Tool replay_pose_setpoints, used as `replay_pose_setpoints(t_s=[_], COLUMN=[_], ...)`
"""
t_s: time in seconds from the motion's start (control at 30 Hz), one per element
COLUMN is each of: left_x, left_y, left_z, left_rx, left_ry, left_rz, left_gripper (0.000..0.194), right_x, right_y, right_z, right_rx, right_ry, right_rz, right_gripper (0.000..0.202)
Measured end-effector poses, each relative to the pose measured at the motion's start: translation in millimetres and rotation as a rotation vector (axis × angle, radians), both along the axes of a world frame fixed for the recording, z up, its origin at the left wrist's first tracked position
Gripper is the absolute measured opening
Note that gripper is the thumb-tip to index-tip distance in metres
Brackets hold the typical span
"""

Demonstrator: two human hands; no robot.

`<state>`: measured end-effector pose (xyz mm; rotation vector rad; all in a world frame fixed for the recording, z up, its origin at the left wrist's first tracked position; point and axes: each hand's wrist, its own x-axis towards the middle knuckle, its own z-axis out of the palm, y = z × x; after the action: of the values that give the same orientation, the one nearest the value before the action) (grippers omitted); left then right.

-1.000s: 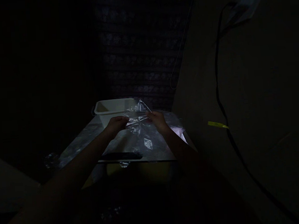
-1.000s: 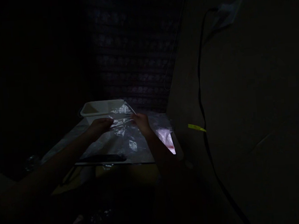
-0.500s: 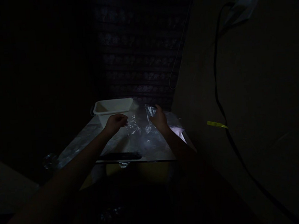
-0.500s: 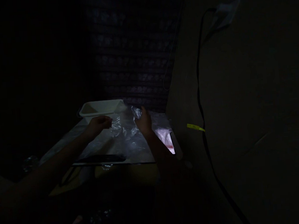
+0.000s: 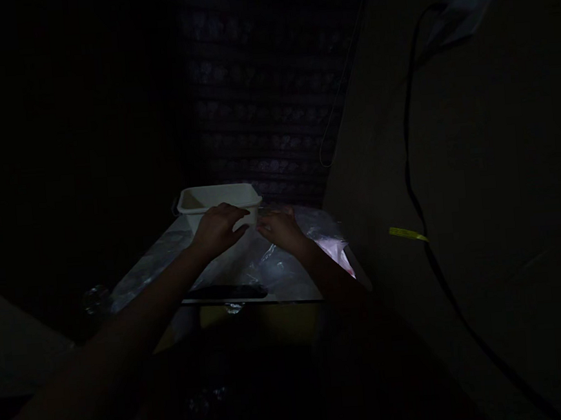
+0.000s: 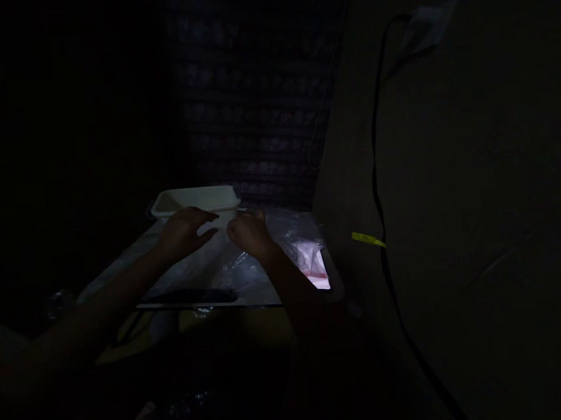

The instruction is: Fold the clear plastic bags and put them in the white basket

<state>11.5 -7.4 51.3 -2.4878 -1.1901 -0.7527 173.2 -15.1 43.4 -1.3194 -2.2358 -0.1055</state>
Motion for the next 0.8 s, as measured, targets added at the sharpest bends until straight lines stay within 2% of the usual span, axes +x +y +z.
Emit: replay_pose_setpoints(t_s=[0.07, 0.17, 0.27, 0.33, 0.4, 0.5, 0.6, 0.7, 0.8], left_x=[-4, -13, -21, -23, -23, -19, -12, -6, 0], left_y=[4, 11, 14, 16, 17, 19, 15, 7, -2], left_z=[-1.7, -7.5, -12.8, -15.9, -20.1, -29.0, -37.5, -41.9, -44.6], left_rx=[-0.012, -0.103, -0.101, -0.135, -0.267, -0.65, -1.017, -1.237, -1.298], left_ry=[-0.092, -0.251, -0.385, -0.41, -0.418, -0.476, -0.677, -0.936, -1.013], left_rz=[0.071, 0.237, 0.42, 0.483, 0.494, 0.444, 0.348, 0.266, 0.227], left_gripper=[0.038, 0.038, 0.04, 0.044, 0.042, 0.029, 0.027, 0.027, 0.026], right_x=[2, 7, 13, 17, 21, 26, 32, 38, 45], right_y=[4, 7, 5, 2, -2, -8, -13, -14, -11], right_z=[0.3, 2.5, 2.1, -2.2, -9.2, -19.9, -25.8, -28.2, -30.5], right_rx=[-0.117, -0.362, -0.543, -0.616, -0.721, -0.927, -1.055, -1.027, -0.957], right_ry=[0.162, 0.536, 0.971, 1.2, 1.316, 1.272, 1.102, 0.919, 0.786], right_rz=[0.008, 0.024, -0.068, -0.132, -0.165, -0.203, -0.232, -0.297, -0.341], right_gripper=[0.016, 0.014, 0.017, 0.013, 0.008, 0.005, 0.004, 0.008, 0.013])
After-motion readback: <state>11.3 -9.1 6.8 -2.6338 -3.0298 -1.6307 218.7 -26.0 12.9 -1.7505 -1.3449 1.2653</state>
